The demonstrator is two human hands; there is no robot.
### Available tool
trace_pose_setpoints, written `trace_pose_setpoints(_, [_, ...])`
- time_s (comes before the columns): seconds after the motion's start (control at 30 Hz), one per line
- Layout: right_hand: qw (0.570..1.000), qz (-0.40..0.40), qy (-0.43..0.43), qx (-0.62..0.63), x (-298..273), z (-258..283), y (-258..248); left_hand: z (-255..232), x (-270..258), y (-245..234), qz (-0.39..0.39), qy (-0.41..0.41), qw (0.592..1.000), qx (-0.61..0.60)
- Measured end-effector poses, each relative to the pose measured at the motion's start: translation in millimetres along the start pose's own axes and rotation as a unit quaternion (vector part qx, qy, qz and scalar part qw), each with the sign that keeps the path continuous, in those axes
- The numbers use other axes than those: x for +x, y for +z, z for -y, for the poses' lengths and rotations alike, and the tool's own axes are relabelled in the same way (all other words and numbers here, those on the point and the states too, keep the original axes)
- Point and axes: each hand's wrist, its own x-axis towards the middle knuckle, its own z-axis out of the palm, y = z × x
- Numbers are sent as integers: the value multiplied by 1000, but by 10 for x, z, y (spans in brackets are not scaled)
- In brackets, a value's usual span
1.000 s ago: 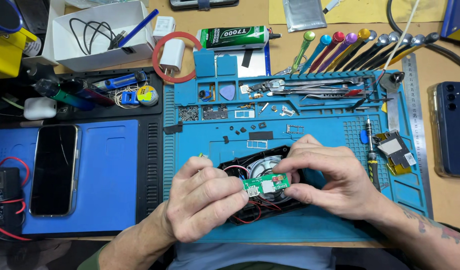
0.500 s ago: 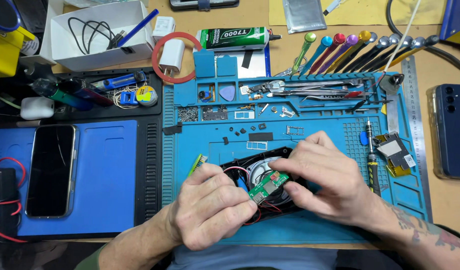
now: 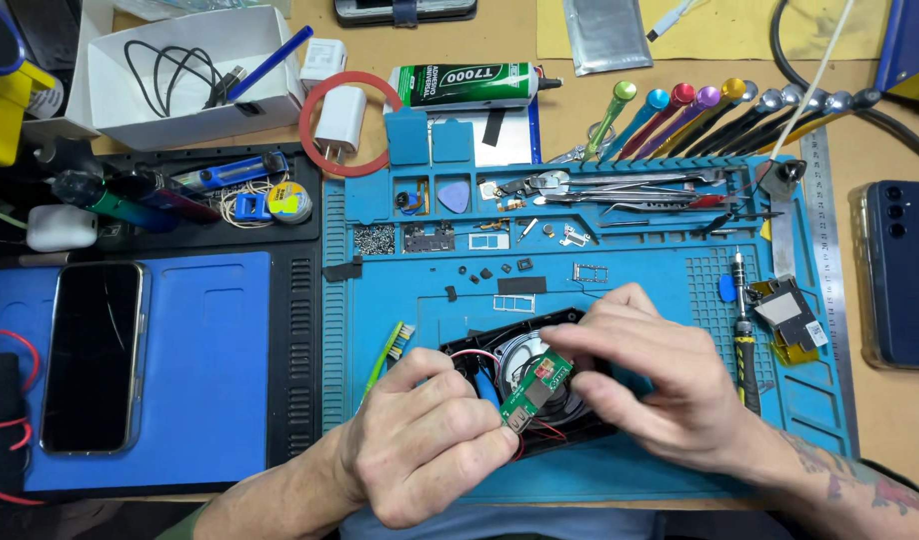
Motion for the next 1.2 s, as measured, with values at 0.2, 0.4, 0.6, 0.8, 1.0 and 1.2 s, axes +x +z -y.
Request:
trace_pose_setpoints(0.2, [989,8,79,124,5,-69,-52,13,5,7,-3,-4,1000,-15])
trace_pose_setpoints(0.4, [999,-1,-31,-31,63,-15,-3,-10,26,17,3,-13,1000,-27])
trace_pose_setpoints(0.6, [996,-14,-49,-75,103,-19,4,-18,30,35,12,-11,1000,-10])
trace_pose_setpoints(0.8, [985,-2,-86,-150,117,-18,-31,-14,120,-8,50,-52,997,15])
trace_pose_setpoints(1.0, [984,-24,-96,-151,97,-20,-72,26,71,-88,125,-80,988,47])
trace_pose_setpoints(1.2, [985,-44,-92,-139,71,-100,-127,-237,-7,172,239,-218,924,205])
